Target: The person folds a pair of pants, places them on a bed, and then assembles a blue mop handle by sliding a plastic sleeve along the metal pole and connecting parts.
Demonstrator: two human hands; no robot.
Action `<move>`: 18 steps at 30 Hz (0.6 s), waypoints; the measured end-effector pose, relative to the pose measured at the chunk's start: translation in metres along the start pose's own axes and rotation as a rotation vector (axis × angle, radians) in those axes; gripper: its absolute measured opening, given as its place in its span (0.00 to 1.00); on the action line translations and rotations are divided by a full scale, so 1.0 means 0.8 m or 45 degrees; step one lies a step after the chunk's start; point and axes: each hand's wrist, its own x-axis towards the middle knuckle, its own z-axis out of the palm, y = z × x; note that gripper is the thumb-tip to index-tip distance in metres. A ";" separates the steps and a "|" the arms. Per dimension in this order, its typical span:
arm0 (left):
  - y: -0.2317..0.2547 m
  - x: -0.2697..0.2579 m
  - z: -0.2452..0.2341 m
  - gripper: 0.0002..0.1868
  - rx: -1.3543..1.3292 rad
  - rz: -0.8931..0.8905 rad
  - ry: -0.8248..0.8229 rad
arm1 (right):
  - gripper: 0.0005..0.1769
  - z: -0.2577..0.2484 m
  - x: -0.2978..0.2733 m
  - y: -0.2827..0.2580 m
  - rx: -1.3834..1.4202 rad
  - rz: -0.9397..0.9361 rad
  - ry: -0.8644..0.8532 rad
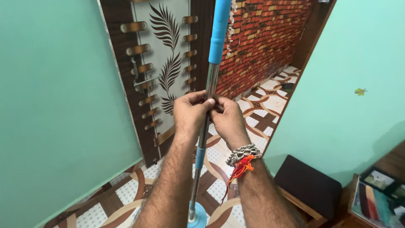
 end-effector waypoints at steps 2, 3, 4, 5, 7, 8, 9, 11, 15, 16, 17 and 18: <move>-0.009 0.013 0.005 0.16 0.017 -0.007 0.002 | 0.15 -0.003 0.016 0.009 0.019 -0.011 -0.015; -0.013 0.019 0.008 0.16 0.027 -0.011 0.002 | 0.14 -0.004 0.026 0.015 0.029 -0.007 -0.021; -0.018 0.025 0.014 0.15 0.006 -0.067 0.002 | 0.14 -0.009 0.036 0.023 0.035 -0.002 -0.028; -0.023 0.034 0.020 0.14 -0.015 -0.123 0.002 | 0.14 -0.014 0.047 0.031 0.058 0.012 -0.043; -0.032 0.057 0.030 0.14 -0.018 -0.132 0.014 | 0.14 -0.019 0.079 0.044 0.110 0.024 -0.075; -0.039 0.065 0.037 0.14 0.001 -0.095 0.023 | 0.13 -0.023 0.091 0.051 0.128 0.044 -0.088; -0.046 0.073 0.043 0.13 0.020 -0.059 0.033 | 0.13 -0.027 0.103 0.057 0.145 0.065 -0.101; -0.060 0.090 0.056 0.13 0.020 -0.058 0.022 | 0.14 -0.038 0.125 0.067 0.141 0.073 -0.120; -0.078 0.115 0.079 0.14 0.043 -0.112 -0.024 | 0.15 -0.059 0.147 0.080 0.090 0.087 -0.131; -0.081 0.121 0.086 0.14 0.030 -0.105 -0.013 | 0.15 -0.063 0.153 0.081 0.080 0.100 -0.129; -0.084 0.125 0.094 0.14 0.018 -0.099 -0.002 | 0.15 -0.067 0.160 0.082 0.092 0.122 -0.138; -0.088 0.128 0.101 0.15 0.004 -0.098 0.007 | 0.15 -0.071 0.165 0.084 0.102 0.151 -0.145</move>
